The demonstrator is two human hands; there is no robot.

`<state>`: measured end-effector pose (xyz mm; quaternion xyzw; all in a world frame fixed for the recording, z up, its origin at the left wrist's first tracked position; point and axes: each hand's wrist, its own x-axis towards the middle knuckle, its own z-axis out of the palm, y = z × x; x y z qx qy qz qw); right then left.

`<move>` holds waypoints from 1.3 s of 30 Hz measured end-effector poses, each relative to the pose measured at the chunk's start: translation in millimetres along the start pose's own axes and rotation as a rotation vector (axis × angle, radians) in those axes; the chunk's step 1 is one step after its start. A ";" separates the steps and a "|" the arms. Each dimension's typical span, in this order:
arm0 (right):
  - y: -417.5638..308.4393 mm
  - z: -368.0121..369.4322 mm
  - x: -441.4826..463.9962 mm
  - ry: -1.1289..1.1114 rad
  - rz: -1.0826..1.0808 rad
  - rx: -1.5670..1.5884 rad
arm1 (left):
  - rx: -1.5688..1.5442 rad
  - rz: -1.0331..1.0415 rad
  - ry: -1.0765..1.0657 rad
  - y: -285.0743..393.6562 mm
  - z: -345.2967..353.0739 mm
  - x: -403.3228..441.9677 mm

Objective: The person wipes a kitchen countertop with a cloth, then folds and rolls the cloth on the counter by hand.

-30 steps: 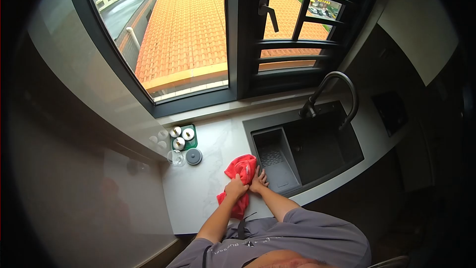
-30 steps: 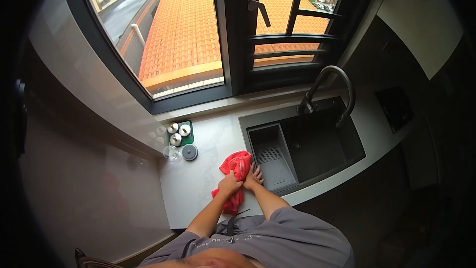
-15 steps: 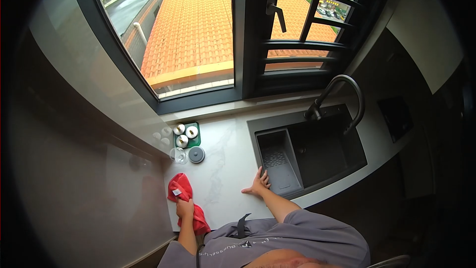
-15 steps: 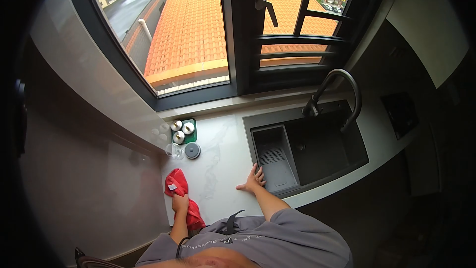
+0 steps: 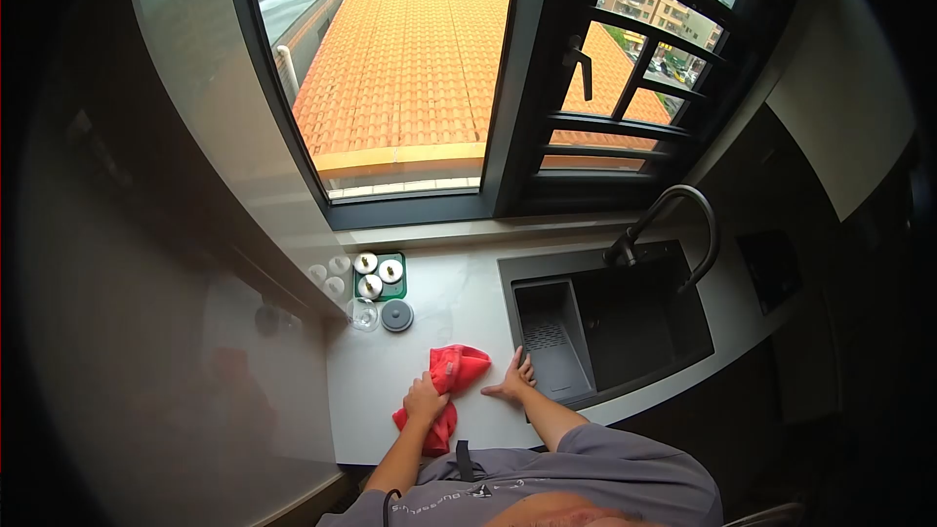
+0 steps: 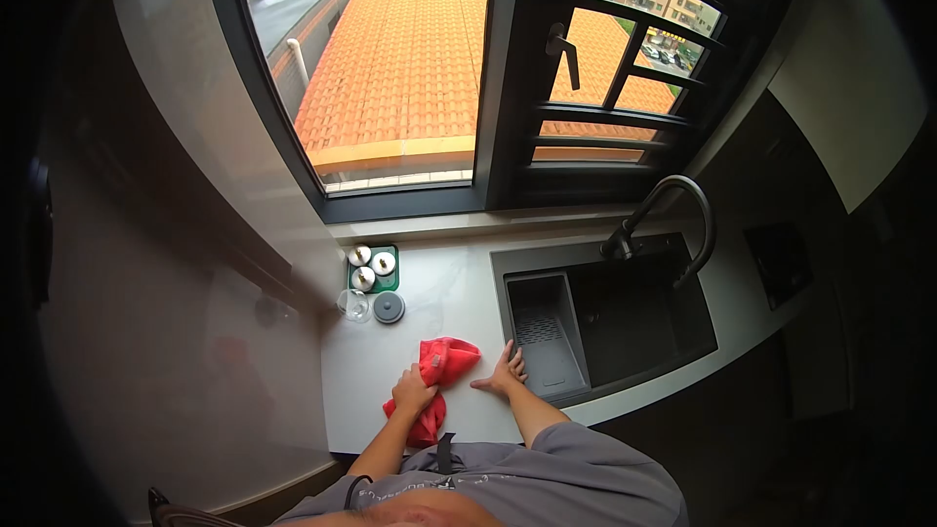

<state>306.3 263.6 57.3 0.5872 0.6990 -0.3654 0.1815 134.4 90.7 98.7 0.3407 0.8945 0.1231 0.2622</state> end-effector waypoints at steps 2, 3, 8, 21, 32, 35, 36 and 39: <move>0.9 1.6 -0.4 0.002 0.005 -0.015 | -0.016 -0.165 0.110 -47.0 -26.2 -9.1; 0.7 2.2 0.3 0.000 0.009 -0.008 | -0.010 -0.230 0.183 -74.0 -33.6 -12.4; 3.3 5.5 5.2 -0.001 0.013 -0.004 | 0.062 -0.440 0.321 -148.1 -46.1 -26.9; 17.2 28.2 41.0 0.009 0.052 -0.124 | 0.171 0.437 -0.159 73.1 29.3 -7.2; 2.1 3.0 0.8 -0.023 0.003 0.011 | 0.067 -0.341 0.291 -165.8 -37.2 -35.0; 0.9 2.5 -1.1 -0.022 -0.002 0.010 | 0.135 -0.456 0.221 -143.4 -35.1 -28.5; 1.0 2.4 -2.4 -0.019 -0.001 0.014 | 0.173 -0.431 0.154 -117.7 -33.4 -23.0; 0.2 0.4 -4.2 -0.022 -0.005 0.028 | 0.178 -0.069 0.031 -44.5 -2.2 1.1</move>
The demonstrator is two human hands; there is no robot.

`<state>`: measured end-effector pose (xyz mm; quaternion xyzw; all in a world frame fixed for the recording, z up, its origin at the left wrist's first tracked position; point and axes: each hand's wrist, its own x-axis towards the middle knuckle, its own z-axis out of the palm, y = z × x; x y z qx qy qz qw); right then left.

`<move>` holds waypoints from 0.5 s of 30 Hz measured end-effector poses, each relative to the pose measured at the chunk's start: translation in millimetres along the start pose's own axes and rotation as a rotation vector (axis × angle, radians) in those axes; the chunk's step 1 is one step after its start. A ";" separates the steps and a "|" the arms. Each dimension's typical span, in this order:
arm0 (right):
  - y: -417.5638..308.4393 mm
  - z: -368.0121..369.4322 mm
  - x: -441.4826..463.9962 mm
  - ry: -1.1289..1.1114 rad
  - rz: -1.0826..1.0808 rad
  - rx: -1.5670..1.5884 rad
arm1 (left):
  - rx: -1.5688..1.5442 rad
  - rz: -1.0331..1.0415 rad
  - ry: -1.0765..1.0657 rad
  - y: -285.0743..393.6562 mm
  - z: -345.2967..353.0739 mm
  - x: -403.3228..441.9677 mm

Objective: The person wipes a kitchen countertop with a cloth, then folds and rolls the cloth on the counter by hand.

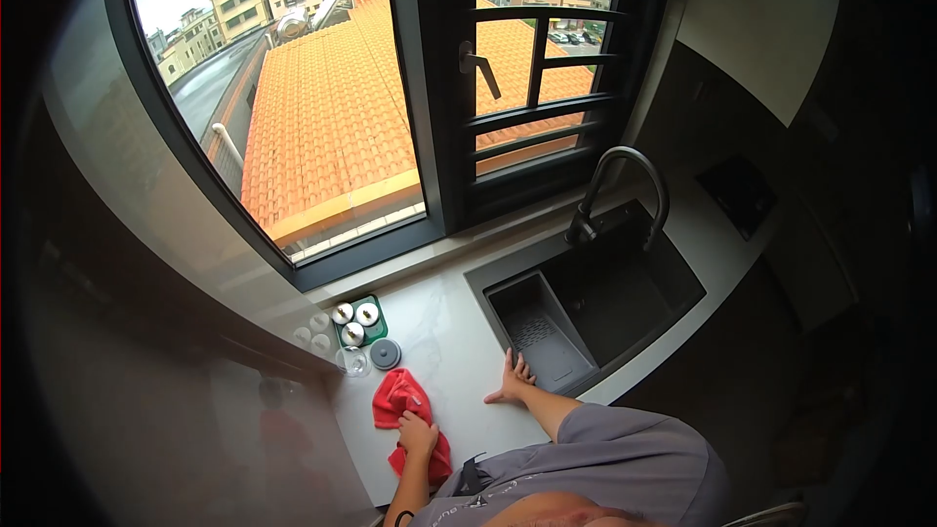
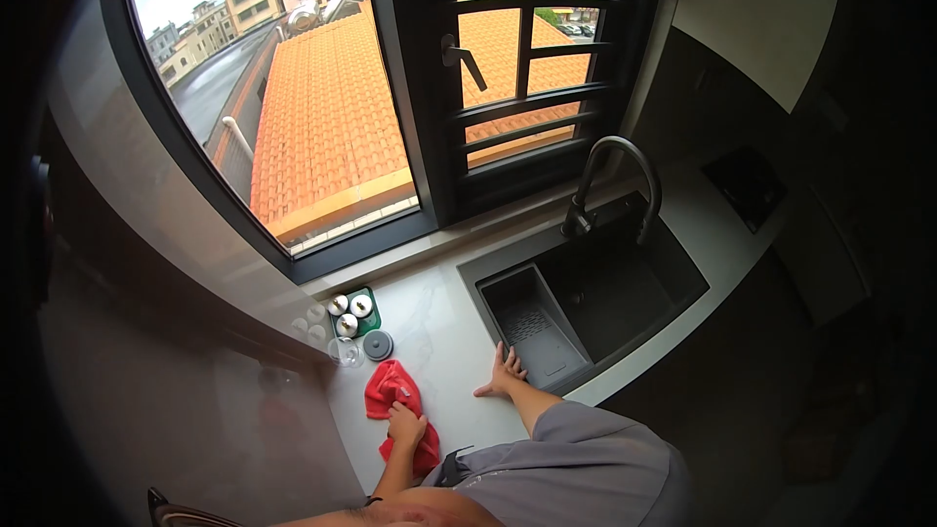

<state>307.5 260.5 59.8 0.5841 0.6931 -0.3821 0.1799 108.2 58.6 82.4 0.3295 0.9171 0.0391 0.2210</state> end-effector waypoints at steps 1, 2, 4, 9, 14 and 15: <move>0.0 0.1 -1.5 -0.006 -0.001 -0.001 | -0.017 0.145 -0.052 31.5 -2.8 -1.3; -1.3 0.2 -2.5 0.003 0.002 0.003 | -0.037 0.306 -0.138 58.5 -5.7 -3.3; 4.2 13.1 21.3 0.065 0.035 0.089 | -0.013 0.590 -0.257 94.0 6.3 -0.7; -1.3 0.7 4.6 0.001 0.031 0.023 | -0.115 0.485 -0.183 69.0 -11.5 -6.3; -0.7 0.7 0.1 0.012 0.011 0.019 | -0.096 0.109 -0.030 -66.1 -47.1 -14.7; -0.8 0.3 0.7 0.009 0.011 0.018 | -0.084 -0.006 -0.016 -89.6 -51.3 -17.9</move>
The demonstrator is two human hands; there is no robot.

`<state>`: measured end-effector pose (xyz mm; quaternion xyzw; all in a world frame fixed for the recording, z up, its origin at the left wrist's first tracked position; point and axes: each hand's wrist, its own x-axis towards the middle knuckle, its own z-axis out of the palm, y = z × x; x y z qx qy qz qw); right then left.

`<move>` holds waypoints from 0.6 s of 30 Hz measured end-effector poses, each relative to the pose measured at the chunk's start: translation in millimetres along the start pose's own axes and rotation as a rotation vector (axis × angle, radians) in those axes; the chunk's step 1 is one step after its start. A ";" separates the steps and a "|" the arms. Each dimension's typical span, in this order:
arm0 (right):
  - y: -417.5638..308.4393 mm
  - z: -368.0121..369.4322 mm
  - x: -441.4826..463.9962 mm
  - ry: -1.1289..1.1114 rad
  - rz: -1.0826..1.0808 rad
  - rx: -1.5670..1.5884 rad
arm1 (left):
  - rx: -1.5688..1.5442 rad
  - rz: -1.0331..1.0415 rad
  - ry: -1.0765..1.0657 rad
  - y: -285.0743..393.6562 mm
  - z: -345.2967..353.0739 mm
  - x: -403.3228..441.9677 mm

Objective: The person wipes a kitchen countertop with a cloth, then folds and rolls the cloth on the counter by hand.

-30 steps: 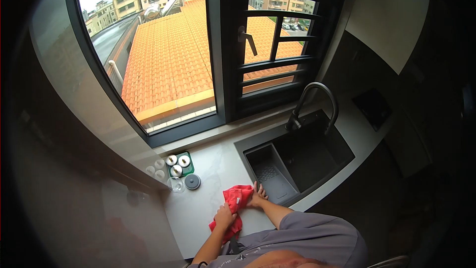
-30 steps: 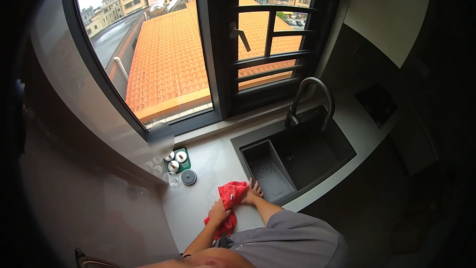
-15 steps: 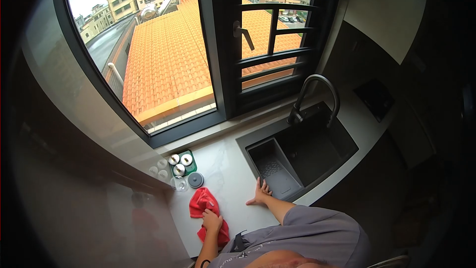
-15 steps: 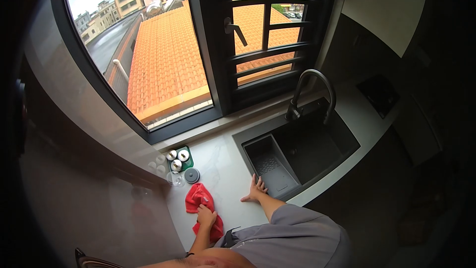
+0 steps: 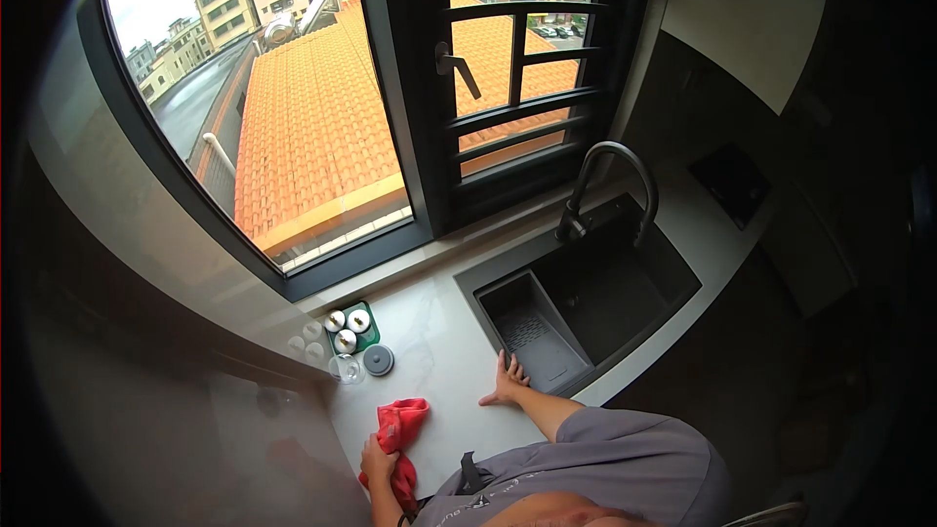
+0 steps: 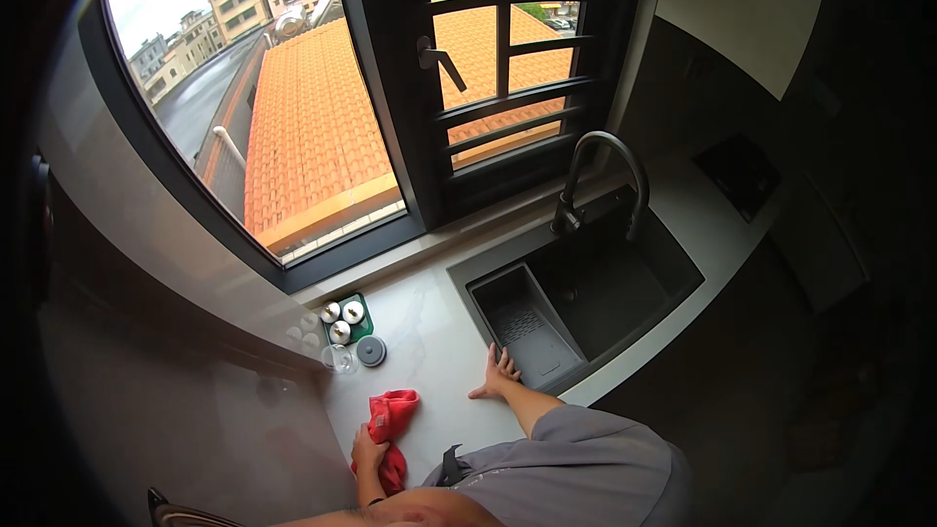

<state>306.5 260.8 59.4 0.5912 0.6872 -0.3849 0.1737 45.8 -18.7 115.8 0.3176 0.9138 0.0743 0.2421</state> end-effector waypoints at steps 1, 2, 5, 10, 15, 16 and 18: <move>0.2 0.2 -0.2 -0.004 0.000 -0.001 | 0.008 -0.096 0.055 -30.4 8.0 2.8; 0.7 -0.5 -0.2 -0.005 -0.001 -0.002 | 0.009 -0.240 0.148 -33.4 13.0 -1.1; 3.4 4.4 1.8 -0.008 -0.028 -0.024 | 0.253 -0.411 0.279 -6.3 43.3 9.7; 2.0 3.7 6.0 -0.008 -0.011 -0.044 | 0.189 0.048 0.182 120.0 66.6 11.6; 0.7 8.0 14.8 0.007 0.036 -0.036 | 0.111 0.456 0.025 192.3 75.9 3.8; 2.5 8.6 18.2 0.002 0.029 -0.028 | 0.116 0.441 -0.007 190.2 73.0 2.1; 5.0 9.4 17.4 -0.006 0.027 -0.023 | 0.088 0.354 -0.024 170.9 61.6 -0.5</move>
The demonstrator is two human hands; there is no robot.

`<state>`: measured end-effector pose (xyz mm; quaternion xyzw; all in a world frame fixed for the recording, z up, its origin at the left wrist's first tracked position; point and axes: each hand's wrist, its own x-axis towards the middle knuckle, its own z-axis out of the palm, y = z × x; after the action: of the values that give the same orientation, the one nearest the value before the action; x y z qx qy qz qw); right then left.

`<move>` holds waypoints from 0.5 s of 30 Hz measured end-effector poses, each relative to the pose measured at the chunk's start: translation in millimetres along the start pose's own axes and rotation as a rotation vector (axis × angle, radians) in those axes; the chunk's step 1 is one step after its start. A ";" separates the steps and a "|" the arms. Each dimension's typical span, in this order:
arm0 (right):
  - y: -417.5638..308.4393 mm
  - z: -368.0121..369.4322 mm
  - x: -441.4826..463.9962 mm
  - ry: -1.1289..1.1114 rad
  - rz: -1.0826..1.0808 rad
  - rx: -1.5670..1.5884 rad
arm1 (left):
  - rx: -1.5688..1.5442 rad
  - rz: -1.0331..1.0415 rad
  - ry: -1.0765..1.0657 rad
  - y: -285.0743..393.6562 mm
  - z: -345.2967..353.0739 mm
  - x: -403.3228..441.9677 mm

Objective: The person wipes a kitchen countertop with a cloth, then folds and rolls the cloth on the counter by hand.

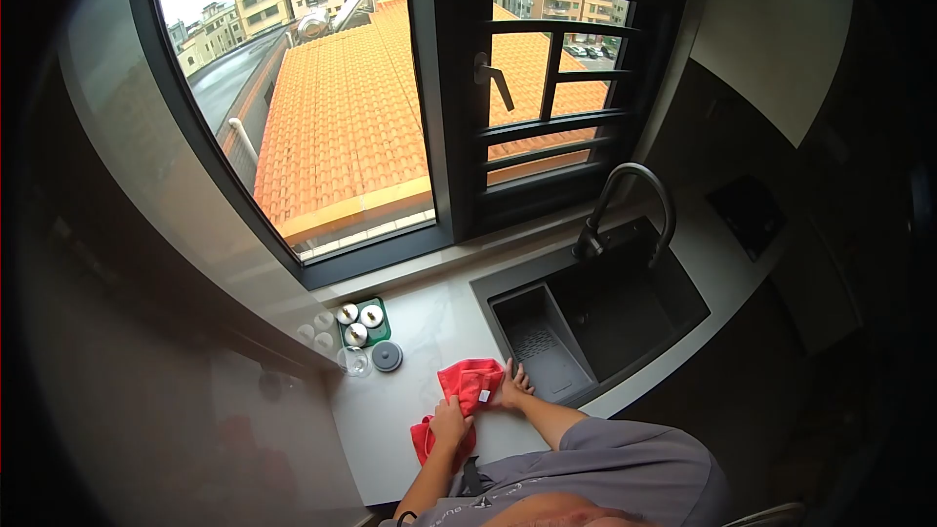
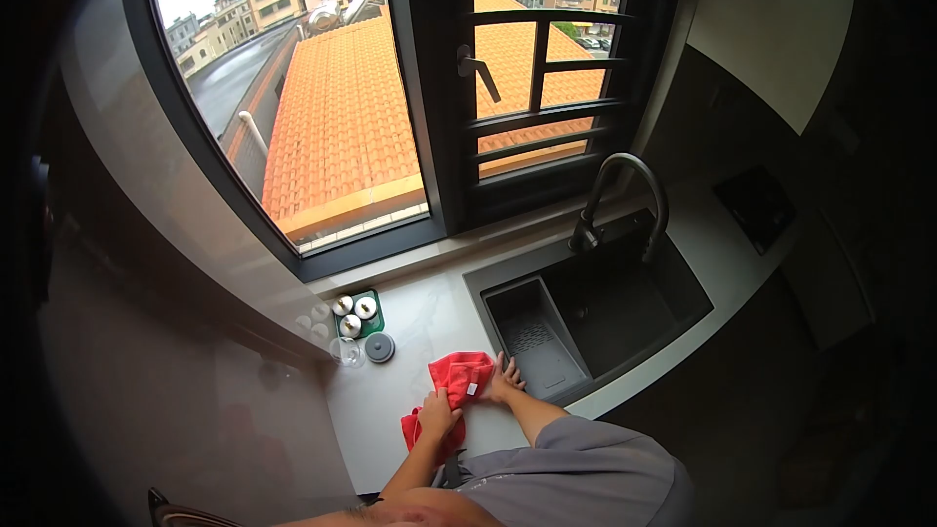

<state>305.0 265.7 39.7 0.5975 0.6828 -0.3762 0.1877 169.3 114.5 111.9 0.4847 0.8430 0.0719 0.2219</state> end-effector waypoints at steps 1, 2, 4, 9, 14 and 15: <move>0.9 -0.6 -3.2 0.003 -0.023 -0.001 | -0.026 -0.082 -0.014 -13.1 -6.9 -3.6; 2.1 -1.4 -5.9 0.004 -0.044 -0.003 | -0.073 -0.159 -0.005 -31.4 -13.4 -10.5; 0.4 -5.8 -9.5 -0.003 -0.042 -0.018 | -0.133 -0.336 0.040 -73.5 -20.6 -28.4; -0.8 -4.1 -11.6 -0.012 -0.038 -0.034 | -0.163 -0.800 0.186 -176.6 -16.9 -75.6; -3.2 -7.6 -16.1 0.000 -0.039 -0.035 | -0.099 -0.877 0.164 -164.5 -13.9 -56.3; -4.4 -8.9 -16.8 0.003 -0.039 -0.029 | -0.108 -0.848 0.156 -149.5 -15.4 -43.3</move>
<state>306.1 260.9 58.5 0.5818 0.7001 -0.3688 0.1878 63.8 1.5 88.5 0.0761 0.9768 0.0550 0.1923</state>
